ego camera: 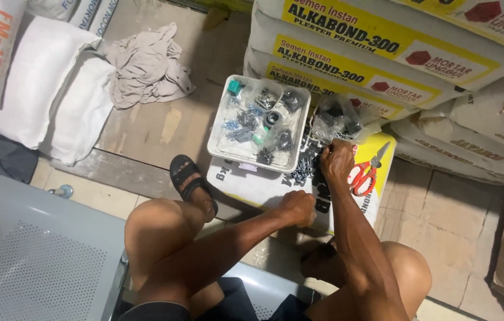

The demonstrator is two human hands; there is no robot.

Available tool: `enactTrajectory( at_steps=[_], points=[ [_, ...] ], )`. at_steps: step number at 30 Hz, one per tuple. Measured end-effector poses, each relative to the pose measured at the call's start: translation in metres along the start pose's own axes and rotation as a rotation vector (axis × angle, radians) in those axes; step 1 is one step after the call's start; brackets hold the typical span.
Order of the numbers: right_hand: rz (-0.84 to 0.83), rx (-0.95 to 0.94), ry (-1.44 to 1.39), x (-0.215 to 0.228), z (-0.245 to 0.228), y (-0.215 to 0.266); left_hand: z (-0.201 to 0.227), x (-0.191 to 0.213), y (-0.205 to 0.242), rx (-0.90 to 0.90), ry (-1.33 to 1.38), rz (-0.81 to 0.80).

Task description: Sorting small black construction components from a pile into a plastic storage container

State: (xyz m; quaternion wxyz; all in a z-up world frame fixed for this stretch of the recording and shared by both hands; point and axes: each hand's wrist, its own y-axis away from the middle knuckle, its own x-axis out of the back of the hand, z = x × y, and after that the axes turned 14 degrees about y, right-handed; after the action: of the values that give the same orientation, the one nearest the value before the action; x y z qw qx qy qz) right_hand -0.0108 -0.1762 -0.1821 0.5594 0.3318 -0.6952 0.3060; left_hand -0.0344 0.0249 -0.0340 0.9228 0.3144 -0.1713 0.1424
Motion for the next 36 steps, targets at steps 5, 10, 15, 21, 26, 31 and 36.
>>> enactTrajectory(
  at_steps=[5, 10, 15, 21, 26, 31, 36],
  points=[
    [-0.051, 0.041, 0.029, 0.010, 0.002, 0.007, 0.002, 0.005, -0.004, 0.010, -0.023, -0.025],
    [-0.193, 0.124, 0.069, 0.048, 0.009, 0.018, -0.010, 0.000, -0.022, 0.026, 0.035, 0.034],
    [-0.362, 0.206, -0.059, 0.181, -0.006, 0.043, 0.015, 0.041, -0.002, -0.408, 0.376, 0.560],
    [-0.297, 0.116, -0.344, 0.242, -0.002, 0.067, 0.023, 0.028, -0.018, -0.505, 0.714, 0.291],
    [-0.148, 0.096, -0.686, 0.262, -0.022, 0.067, 0.039, 0.035, -0.021, -0.319, 1.128, 0.217],
    [0.040, 0.185, -0.676, 0.242, -0.017, 0.063, 0.055, 0.044, -0.032, -0.105, 1.519, 0.304],
    [0.184, 0.348, -0.573, 0.204, -0.004, 0.055, 0.038, 0.043, -0.054, -0.037, 1.657, 0.240]
  ],
)
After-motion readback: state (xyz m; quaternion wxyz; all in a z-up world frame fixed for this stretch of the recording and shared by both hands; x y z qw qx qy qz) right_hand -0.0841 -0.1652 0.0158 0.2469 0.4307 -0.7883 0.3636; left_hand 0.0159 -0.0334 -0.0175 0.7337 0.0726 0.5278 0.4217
